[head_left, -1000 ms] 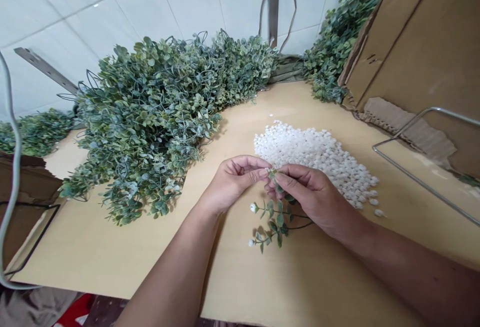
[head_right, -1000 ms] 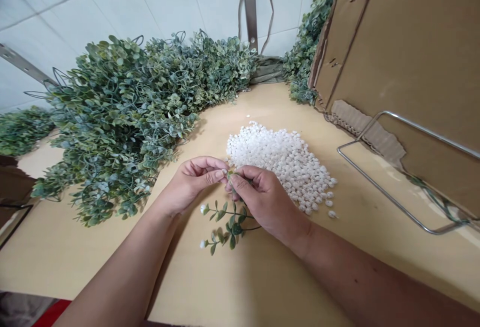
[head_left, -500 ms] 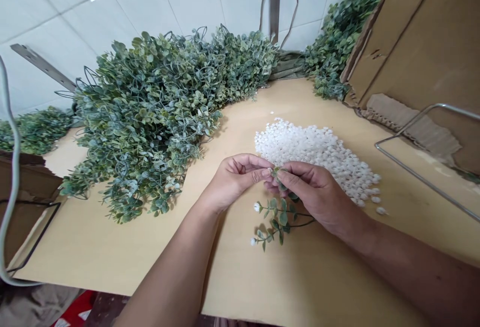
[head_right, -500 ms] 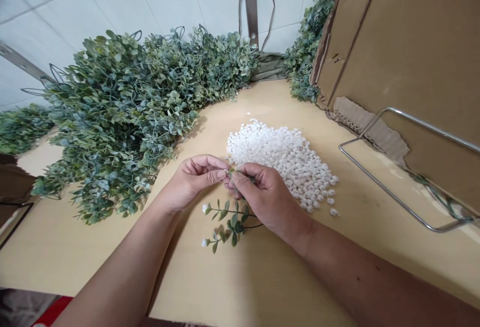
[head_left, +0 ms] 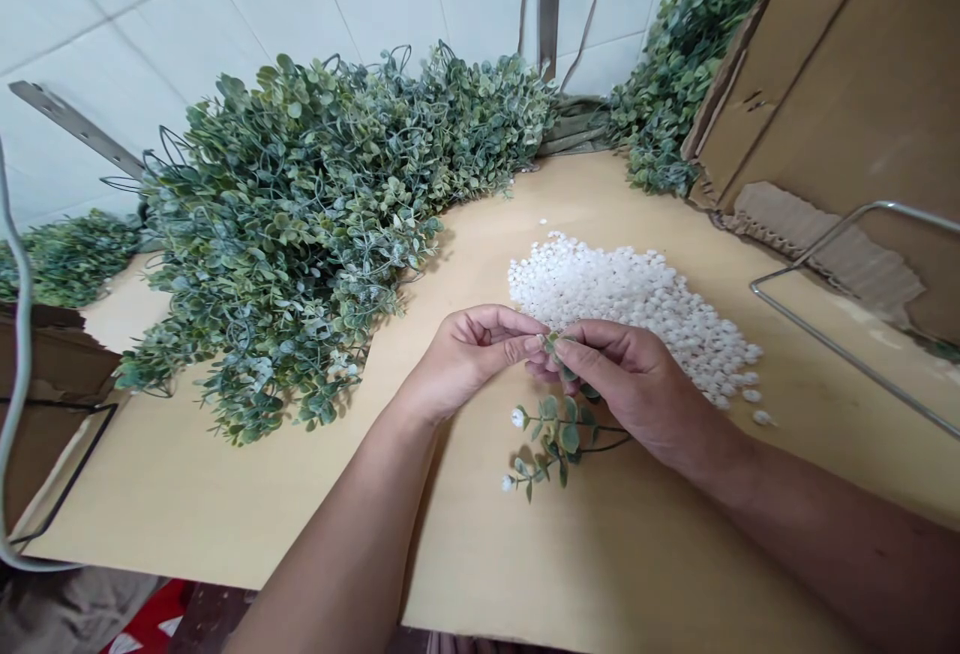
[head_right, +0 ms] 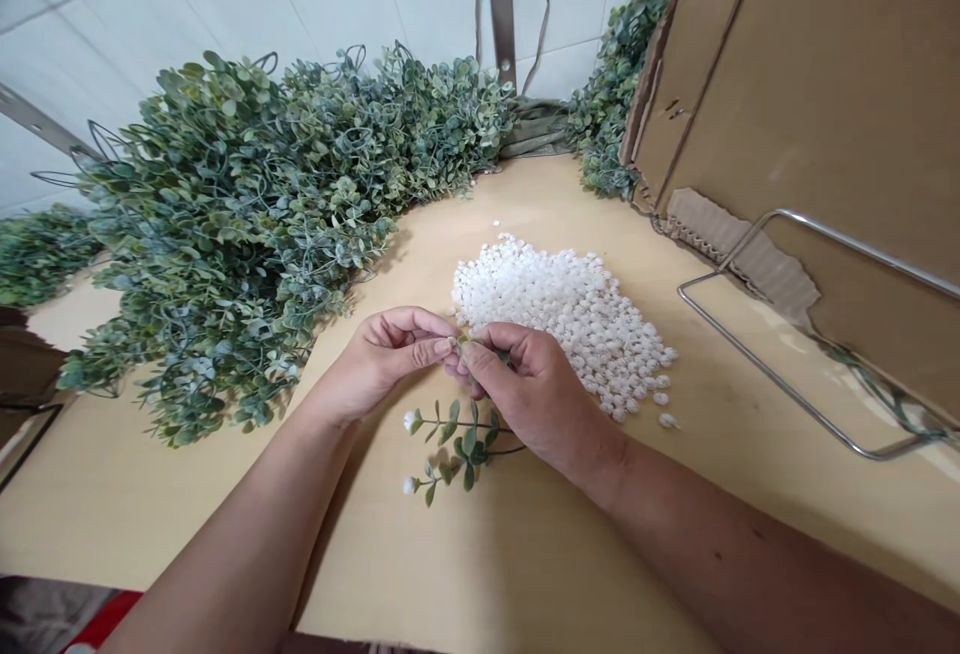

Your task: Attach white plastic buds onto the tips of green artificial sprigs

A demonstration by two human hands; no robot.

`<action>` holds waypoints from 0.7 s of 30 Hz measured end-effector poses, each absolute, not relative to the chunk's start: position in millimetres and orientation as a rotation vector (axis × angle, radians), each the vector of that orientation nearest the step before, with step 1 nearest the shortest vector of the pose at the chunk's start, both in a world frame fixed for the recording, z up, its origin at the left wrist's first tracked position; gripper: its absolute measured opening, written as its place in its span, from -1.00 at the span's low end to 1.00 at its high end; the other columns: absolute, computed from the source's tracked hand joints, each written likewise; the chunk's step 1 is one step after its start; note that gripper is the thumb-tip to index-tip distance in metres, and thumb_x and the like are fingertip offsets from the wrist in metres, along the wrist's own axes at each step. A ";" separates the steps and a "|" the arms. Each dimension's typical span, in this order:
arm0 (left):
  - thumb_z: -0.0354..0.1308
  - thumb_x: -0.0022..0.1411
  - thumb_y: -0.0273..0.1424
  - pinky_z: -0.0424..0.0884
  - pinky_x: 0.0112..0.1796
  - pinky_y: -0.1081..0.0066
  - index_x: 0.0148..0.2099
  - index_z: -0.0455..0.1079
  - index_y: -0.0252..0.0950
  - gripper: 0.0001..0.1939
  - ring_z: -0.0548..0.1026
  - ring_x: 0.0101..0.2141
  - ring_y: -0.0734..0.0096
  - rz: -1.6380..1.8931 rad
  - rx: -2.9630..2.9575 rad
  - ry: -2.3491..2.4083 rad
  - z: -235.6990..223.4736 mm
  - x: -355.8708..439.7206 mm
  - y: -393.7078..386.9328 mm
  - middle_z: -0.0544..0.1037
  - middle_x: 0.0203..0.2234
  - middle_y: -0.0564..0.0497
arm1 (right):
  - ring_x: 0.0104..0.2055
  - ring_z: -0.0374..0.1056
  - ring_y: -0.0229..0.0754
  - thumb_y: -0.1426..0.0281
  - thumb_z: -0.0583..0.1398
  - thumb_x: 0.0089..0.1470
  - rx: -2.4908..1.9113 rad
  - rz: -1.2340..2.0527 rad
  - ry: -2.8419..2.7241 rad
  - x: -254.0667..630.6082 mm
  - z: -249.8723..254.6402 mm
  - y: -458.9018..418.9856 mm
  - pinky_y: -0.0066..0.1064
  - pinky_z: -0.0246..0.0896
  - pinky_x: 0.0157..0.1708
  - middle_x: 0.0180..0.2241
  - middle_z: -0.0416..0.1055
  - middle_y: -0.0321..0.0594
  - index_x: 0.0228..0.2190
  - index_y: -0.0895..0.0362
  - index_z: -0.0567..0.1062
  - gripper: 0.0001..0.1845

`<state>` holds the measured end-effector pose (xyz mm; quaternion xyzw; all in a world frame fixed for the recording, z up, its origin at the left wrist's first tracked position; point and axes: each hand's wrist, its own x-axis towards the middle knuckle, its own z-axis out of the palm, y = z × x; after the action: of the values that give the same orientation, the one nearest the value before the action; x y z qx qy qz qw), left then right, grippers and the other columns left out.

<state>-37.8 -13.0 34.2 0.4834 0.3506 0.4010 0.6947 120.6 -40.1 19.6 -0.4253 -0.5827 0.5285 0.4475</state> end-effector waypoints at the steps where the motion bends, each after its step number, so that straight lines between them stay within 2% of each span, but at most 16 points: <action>1: 0.39 -0.15 -0.41 0.45 -0.43 0.48 -0.45 0.49 -0.40 -0.81 0.52 -0.56 0.49 0.891 1.079 0.786 34.5 -37.8 -13.1 0.58 -0.62 0.01 | -0.55 0.26 -0.34 0.34 0.11 0.03 -1.057 1.306 -1.441 120.6 19.5 -40.1 -0.53 0.21 -0.54 -0.61 0.37 -0.30 -0.59 0.15 0.44 -0.76; 9: 0.43 -0.24 -0.38 0.40 -0.47 0.51 -0.52 0.49 -0.39 -0.77 0.46 -0.60 0.55 0.877 1.049 0.906 29.8 -35.1 -14.1 0.54 -0.67 0.05 | -0.63 0.17 -0.38 0.31 0.13 0.00 -1.070 1.273 -1.526 119.3 21.7 -41.0 -0.55 0.12 -0.62 -0.70 0.25 -0.37 -0.64 0.16 0.39 -0.74; 21: 0.42 -0.22 -0.36 0.38 -0.49 0.49 -0.48 0.51 -0.38 -0.77 0.46 -0.62 0.54 0.950 1.025 0.833 20.0 -39.3 -10.1 0.55 -0.65 0.04 | -0.59 0.24 -0.39 0.35 0.14 0.01 -0.952 1.367 -1.429 118.8 24.1 -39.9 -0.57 0.25 -0.49 -0.67 0.31 -0.37 -0.62 0.14 0.39 -0.77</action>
<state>-39.3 -10.1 20.0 0.4578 0.3722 0.4244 0.6868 118.8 -39.9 24.1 -0.3860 -0.5796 0.5543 0.4559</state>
